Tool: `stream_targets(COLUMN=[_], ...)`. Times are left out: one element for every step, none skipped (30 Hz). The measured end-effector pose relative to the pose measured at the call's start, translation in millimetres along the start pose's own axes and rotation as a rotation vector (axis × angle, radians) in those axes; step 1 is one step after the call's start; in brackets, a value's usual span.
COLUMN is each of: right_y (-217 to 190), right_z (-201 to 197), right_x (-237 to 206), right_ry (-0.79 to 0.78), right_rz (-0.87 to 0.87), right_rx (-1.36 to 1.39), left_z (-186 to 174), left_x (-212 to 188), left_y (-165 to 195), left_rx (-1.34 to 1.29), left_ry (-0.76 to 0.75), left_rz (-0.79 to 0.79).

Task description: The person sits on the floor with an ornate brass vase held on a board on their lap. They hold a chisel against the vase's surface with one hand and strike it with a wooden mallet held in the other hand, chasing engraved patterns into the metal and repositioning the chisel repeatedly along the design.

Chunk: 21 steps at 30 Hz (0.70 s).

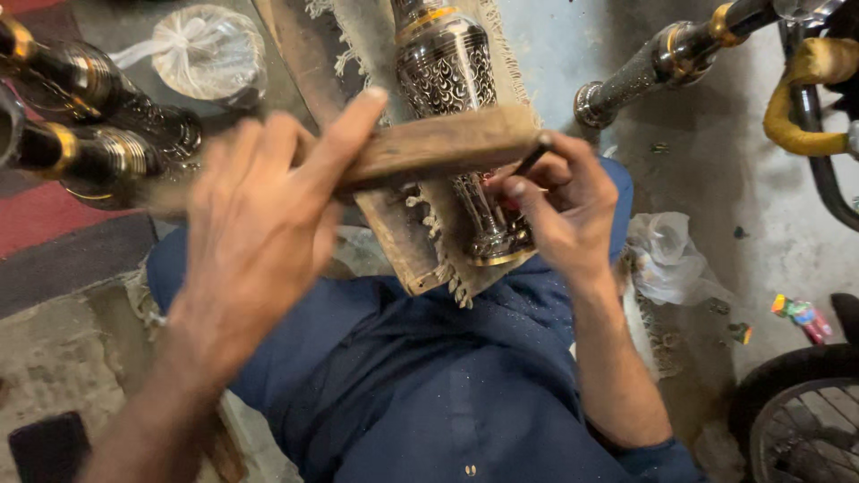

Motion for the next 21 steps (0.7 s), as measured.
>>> stream_targets(right_y=[0, -2, -2, -3, -3, -2, -1, 0, 1, 2, 3, 3, 4, 4, 4, 4, 4, 4, 4, 3, 3], right_z=[-3, -6, -9, -11, -11, -10, -9, -8, -6, -5, -4, -4, -3, -3, -3, -3, -2, -2, -1, -1, -1], right_x=[1, 1, 3, 5, 4, 2, 2, 2, 0, -1, -1, -1, -2, -2, -1, -1, -1, 0, 0, 0, 0], right_ry=[-0.027, -0.056, -0.083, -0.092, -0.103, -0.115, -0.100, -0.085, -0.068, -0.067, -0.069, -0.069, -0.065, -0.061, -0.056, -0.053, -0.053, -0.053, -0.043, -0.033, -0.023], right_rz=[0.023, 0.051, 0.068, 0.045, 0.030, 0.016, 0.006, -0.003, -0.007, -0.027, -0.052, -0.078, -0.070, -0.063, -0.060, -0.066, -0.068, -0.074, -0.091, -0.102, -0.114], right_rx=[-0.004, -0.010, -0.018, -0.033, -0.047, -0.060, -0.060, -0.059, -0.058, -0.062, -0.065, -0.069, -0.055, -0.041, -0.028, -0.032, -0.035, -0.037, -0.039, -0.042, -0.047], left_z=[4, 14, 23, 36, 43, 46, 47, 45, 40, 34, 26, 19, 11, 4, -2, -7, -11, -15, -17, -18, -18], left_x=[-4, -4, -4, 0, -1, -3, -3, -2, 0, 3, 8, 15, 22, 29, 37, 43, 46, 48, 49, 49, 48], left_y=[7, 11, 14, 15, 15, 12, 9, 4, 1, -1, -2, -2, -2, 0, 2, 4, 7, 9, 10, 11, 10], left_rx=[-0.283, -0.463, -0.643, -0.714, -0.786, -0.739, -0.691, -0.642, -0.631, -0.620, -0.606, -0.567, -0.530, -0.494, -0.265, -0.036, 0.191, 0.008, -0.173, -0.358, -0.200], left_ry=[0.061, 0.065, 0.083, 0.046, 0.005, -0.030, -0.062, -0.094, -0.058, -0.021, 0.019, -0.005, -0.032, -0.059, -0.096, -0.133, -0.172, -0.168, -0.162, -0.159, -0.153], left_rz=[-0.038, -0.108, -0.178, -0.276, -0.382, -0.387, -0.391, -0.395, -0.312, -0.228, -0.143, -0.131, -0.119, -0.107, -0.022, 0.062, 0.142, 0.122, 0.104, 0.082, 0.095])
Point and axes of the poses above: each hand's wrist, its own x-axis towards the middle knuckle, its own z-axis out of the palm, y = z × x, the point moved 1 cm from there along x, towards the middle knuckle, and after that the axes turned 1 degree about -x, right-handed, at the moved point
